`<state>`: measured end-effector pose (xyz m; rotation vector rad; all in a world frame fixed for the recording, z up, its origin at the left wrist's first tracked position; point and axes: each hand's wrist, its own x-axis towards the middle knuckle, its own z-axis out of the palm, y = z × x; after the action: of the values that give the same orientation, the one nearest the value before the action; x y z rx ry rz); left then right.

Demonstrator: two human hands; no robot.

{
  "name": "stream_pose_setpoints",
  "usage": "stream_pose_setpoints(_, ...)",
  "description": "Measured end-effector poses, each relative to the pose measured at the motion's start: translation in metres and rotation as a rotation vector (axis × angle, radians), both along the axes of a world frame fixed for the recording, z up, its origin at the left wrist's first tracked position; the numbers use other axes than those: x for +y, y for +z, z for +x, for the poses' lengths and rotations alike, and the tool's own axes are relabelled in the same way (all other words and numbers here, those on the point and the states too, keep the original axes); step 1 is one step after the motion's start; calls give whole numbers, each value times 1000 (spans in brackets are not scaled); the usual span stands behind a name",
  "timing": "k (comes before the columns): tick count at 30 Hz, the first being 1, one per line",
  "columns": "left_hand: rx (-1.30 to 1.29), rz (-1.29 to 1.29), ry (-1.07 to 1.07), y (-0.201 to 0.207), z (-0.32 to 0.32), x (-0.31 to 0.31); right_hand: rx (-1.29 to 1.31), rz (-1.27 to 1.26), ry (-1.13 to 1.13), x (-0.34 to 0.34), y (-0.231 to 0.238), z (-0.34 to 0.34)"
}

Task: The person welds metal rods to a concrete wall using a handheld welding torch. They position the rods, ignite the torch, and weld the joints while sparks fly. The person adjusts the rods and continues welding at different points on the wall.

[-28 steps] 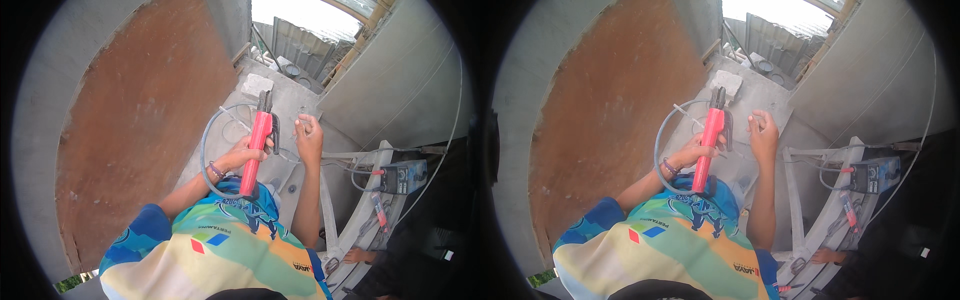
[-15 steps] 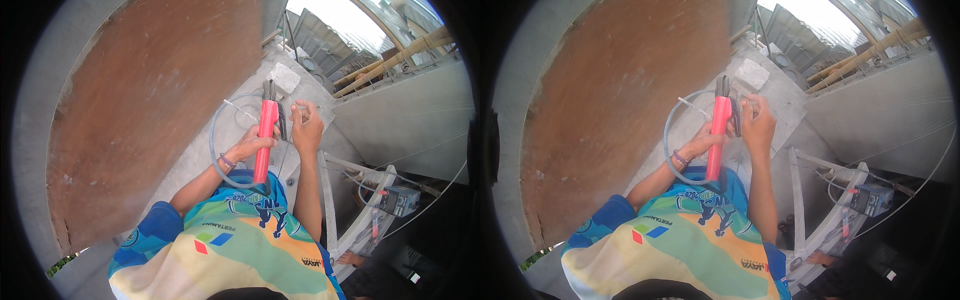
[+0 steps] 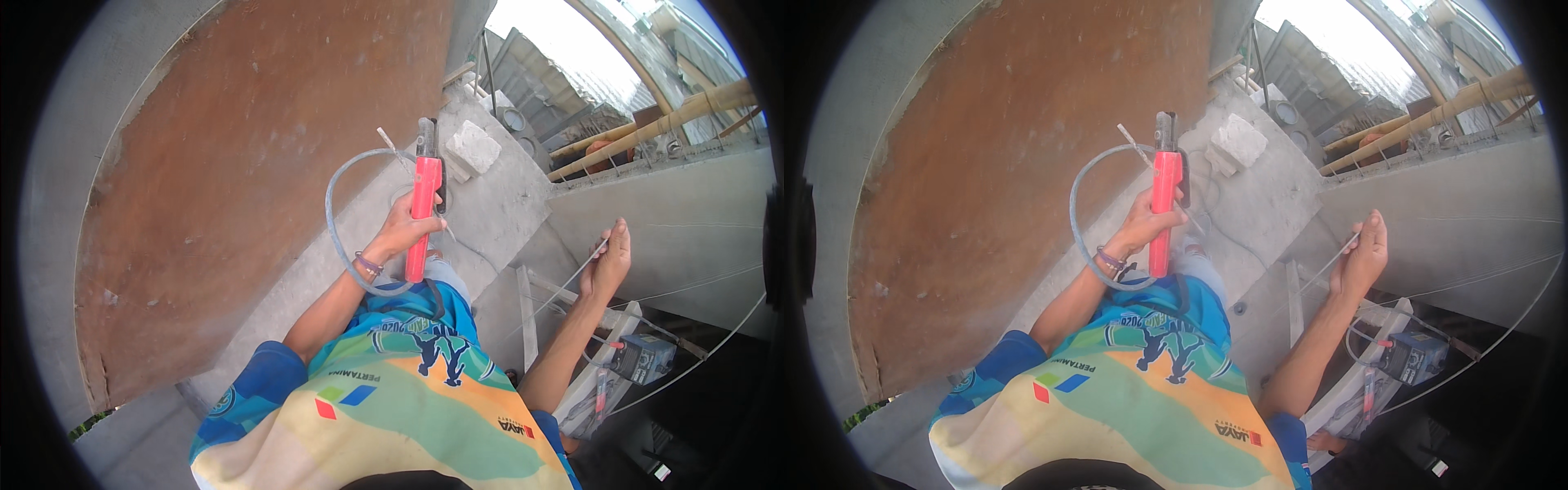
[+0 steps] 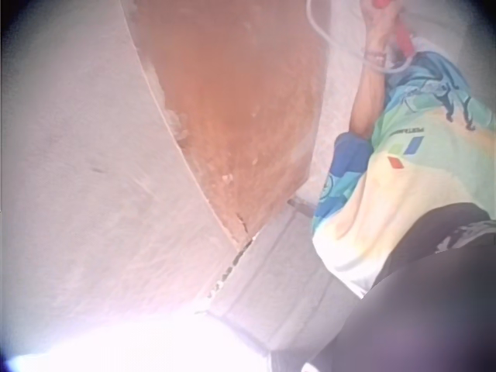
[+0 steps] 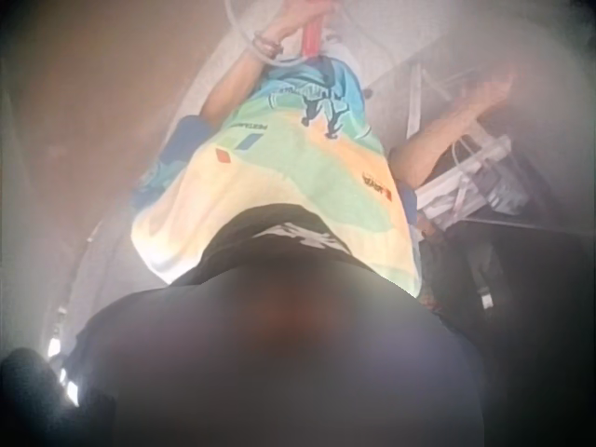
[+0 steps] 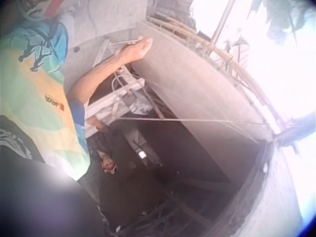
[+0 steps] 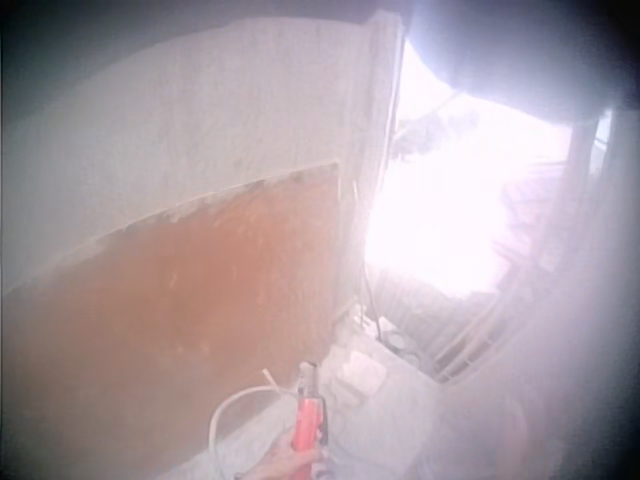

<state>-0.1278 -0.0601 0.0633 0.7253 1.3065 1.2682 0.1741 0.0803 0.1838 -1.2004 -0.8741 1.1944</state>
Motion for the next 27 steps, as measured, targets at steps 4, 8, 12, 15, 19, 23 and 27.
stream_pose_setpoints(4,-11,71,60,5,-7,34,342,-263,26,-4,-81,-9)
stream_pose_setpoints(8,7,114,59,11,-6,75,306,-394,253,-15,-85,-9)
stream_pose_setpoints(12,75,-56,-6,10,-1,114,160,-484,508,-5,-60,-1)
stream_pose_setpoints(15,132,85,39,6,8,136,87,-380,437,40,-57,5)
stream_pose_setpoints(19,13,-15,67,4,20,150,-276,-181,226,108,-40,16)
stream_pose_setpoints(23,-71,-11,60,1,18,167,-308,-69,212,150,-17,9)
stream_pose_setpoints(27,-206,44,55,-4,15,181,-354,-15,252,157,-18,-11)
